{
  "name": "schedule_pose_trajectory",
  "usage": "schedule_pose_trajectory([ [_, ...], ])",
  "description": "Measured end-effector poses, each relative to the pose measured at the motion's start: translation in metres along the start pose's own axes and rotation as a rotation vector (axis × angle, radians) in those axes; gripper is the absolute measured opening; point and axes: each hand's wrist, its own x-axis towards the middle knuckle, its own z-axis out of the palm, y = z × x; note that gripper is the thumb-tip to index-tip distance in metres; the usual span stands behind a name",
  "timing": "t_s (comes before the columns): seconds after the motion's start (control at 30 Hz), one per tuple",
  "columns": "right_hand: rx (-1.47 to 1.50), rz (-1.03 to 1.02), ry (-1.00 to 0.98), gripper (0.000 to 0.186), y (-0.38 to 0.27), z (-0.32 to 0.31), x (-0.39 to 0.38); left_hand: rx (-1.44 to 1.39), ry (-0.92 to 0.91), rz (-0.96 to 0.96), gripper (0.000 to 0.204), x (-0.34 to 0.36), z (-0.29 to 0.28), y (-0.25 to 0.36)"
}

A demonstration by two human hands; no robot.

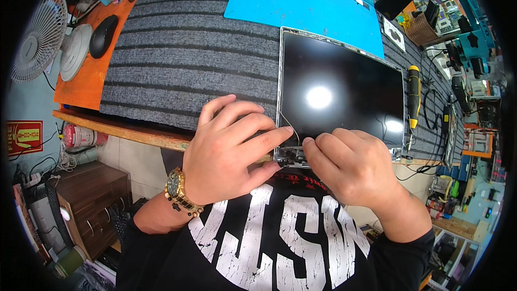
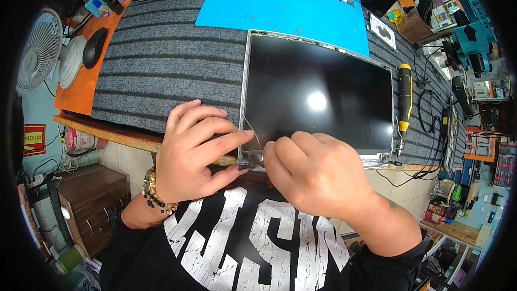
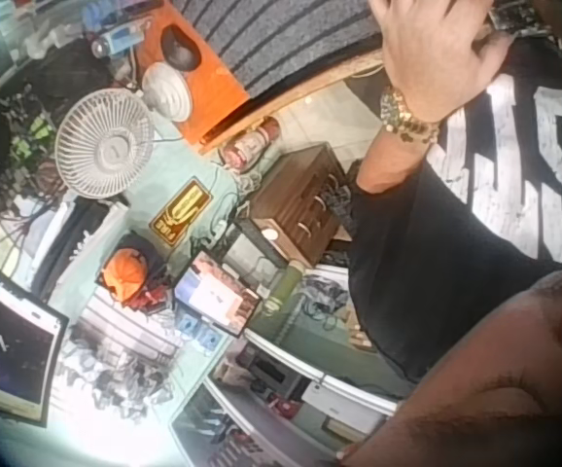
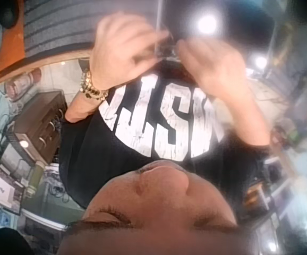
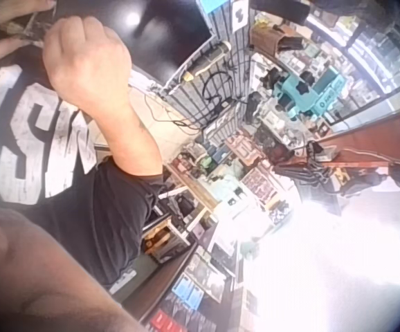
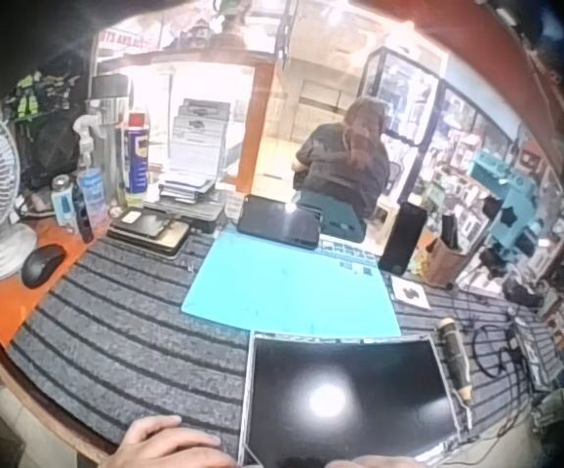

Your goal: The person removes small components and thin wires from a laptop screen hinge area by hand and with tweezers, then turns the screen assembly over on the workbench.

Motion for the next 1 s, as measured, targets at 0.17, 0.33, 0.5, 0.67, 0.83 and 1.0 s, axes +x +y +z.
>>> schedule_pose_trajectory([
  [0.17,-0.037,-0.014,-0.007,0.025,0.002,0.000,0.002,-0.001,0.000,-0.002,0.056,-0.001,0.001,-0.001],
  [0.33,-0.011,0.016,-0.038,0.015,0.002,-0.002,0.006,-0.002,0.009,0.001,0.056,-0.001,0.001,-0.001],
  [0.5,-0.006,0.021,-0.074,0.015,0.003,-0.005,0.007,0.001,0.005,-0.001,0.056,-0.001,0.001,-0.001],
  [0.67,0.032,0.001,-0.050,0.018,0.008,-0.001,0.006,0.003,0.004,-0.002,0.055,-0.001,0.001,-0.001],
  [0.83,0.036,-0.028,-0.029,0.019,0.013,0.003,0.004,-0.009,0.004,-0.014,0.057,-0.001,0.001,-0.001],
  [1.0,0.059,-0.039,-0.026,0.022,0.016,0.006,0.002,-0.009,0.003,-0.013,0.058,-0.001,0.001,-0.001],
])
